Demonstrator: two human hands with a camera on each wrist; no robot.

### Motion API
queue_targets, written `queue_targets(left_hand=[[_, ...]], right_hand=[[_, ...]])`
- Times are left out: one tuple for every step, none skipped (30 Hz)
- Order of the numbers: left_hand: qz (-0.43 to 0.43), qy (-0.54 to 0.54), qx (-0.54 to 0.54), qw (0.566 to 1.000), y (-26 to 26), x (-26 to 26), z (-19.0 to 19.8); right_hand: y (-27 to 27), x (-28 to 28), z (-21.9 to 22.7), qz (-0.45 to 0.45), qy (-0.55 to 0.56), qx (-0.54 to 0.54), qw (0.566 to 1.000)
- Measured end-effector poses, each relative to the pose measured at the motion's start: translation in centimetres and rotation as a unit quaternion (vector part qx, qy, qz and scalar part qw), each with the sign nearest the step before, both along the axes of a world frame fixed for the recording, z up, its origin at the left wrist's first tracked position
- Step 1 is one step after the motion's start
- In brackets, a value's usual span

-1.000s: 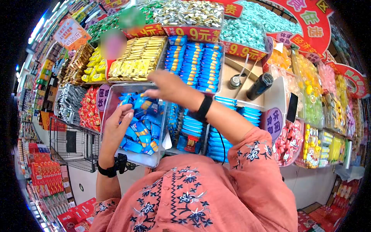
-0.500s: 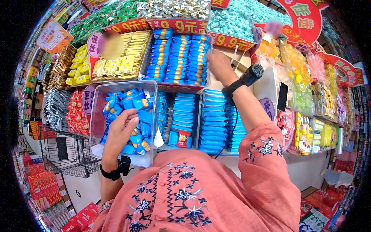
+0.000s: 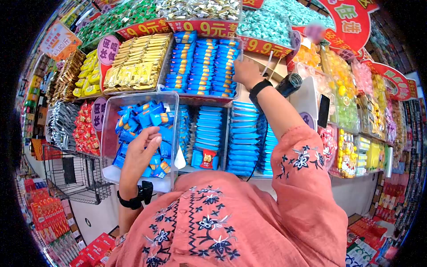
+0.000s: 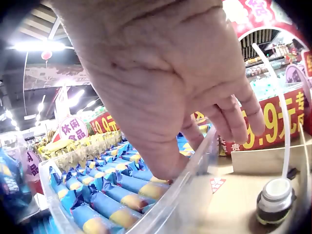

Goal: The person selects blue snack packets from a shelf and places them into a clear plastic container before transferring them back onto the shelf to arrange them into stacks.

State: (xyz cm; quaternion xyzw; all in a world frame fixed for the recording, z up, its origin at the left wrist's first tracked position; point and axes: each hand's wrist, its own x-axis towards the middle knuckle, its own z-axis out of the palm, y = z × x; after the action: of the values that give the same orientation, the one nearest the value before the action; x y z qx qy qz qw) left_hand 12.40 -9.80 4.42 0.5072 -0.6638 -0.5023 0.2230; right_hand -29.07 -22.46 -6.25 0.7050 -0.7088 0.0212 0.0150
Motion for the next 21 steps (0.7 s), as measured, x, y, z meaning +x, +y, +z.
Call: queue_targets(left_hand=[[0.000,0.000,-0.001,1.000,0.1,0.0,-0.1],[0.000,0.000,-0.002,1.000,0.1,0.1,-0.2],[0.000,-0.002,-0.003,1.000,0.1,0.1,-0.3],[0.000,-0.004,-0.004,1.000,0.2,0.1,-0.3],[-0.001,-0.006,-0.005,1.000,0.2,0.1,-0.3],[0.001,-0.006,-0.003,1.000,0.3,0.2,-0.3],[0.001,-0.006,-0.002,1.000,0.3,0.2,-0.4],[0.002,-0.006,0.000,1.000,0.3,0.2,-0.4],[0.003,-0.008,0.000,1.000,0.3,0.3,-0.5],[0.003,-0.010,0.001,1.000,0.3,0.4,-0.6],[0.004,-0.012,0.002,1.000,0.3,0.4,-0.7],[0.004,-0.013,0.004,1.000,0.3,0.4,-0.6],[0.003,-0.015,0.005,1.000,0.4,0.3,-0.6],[0.002,-0.016,0.005,1.000,0.3,0.3,-0.6],[0.002,-0.015,0.003,1.000,0.3,0.3,-0.5],[0.001,-0.013,0.000,1.000,0.3,0.3,-0.5],[0.001,-0.011,-0.002,1.000,0.4,0.3,-0.6],[0.003,-0.009,0.001,1.000,0.4,0.2,-0.6],[0.005,-0.006,0.004,1.000,0.4,0.2,-0.6],[0.007,-0.003,0.008,1.000,0.5,0.2,-0.6],[0.006,-0.008,0.008,1.000,0.5,0.3,-0.6]], right_hand=[[-0.6,-0.3,-1.1,0.003,0.002,-0.015,1.000],[-1.1,-0.7,-2.0,0.006,0.005,-0.031,0.999],[-1.3,-0.9,-1.8,0.013,0.001,-0.019,1.000],[-1.6,-1.0,-1.6,0.019,-0.002,-0.007,1.000],[-1.7,-1.1,-1.5,0.026,-0.006,0.004,1.000],[-1.9,-1.1,-1.5,0.023,-0.001,0.011,1.000],[-2.0,-1.0,-1.6,0.020,0.003,0.017,1.000],[-2.1,-1.0,-1.7,0.016,0.008,0.023,1.000],[-1.9,-1.2,-1.7,0.034,-0.007,0.009,0.999],[-1.6,-1.5,-1.7,0.052,-0.022,-0.005,0.998],[-1.4,-1.7,-1.7,0.070,-0.036,-0.019,0.997],[-1.4,-1.6,-1.6,0.066,-0.032,-0.011,0.997],[-1.4,-1.5,-1.5,0.061,-0.029,-0.004,0.998],[-1.5,-1.4,-1.5,0.055,-0.025,0.002,0.998],[-1.7,-1.4,-1.9,0.042,-0.016,0.004,0.999],[-2.0,-1.3,-2.5,0.029,-0.007,0.006,1.000],[-2.3,-1.2,-3.0,0.016,0.002,0.008,1.000],[-2.5,-1.4,-3.9,0.008,0.001,-0.001,1.000],[-2.7,-1.4,-4.6,0.000,0.000,-0.010,1.000],[-2.9,-1.6,-5.4,-0.008,-0.001,-0.019,1.000],[-2.8,-1.5,-5.3,-0.012,-0.006,-0.014,1.000]])
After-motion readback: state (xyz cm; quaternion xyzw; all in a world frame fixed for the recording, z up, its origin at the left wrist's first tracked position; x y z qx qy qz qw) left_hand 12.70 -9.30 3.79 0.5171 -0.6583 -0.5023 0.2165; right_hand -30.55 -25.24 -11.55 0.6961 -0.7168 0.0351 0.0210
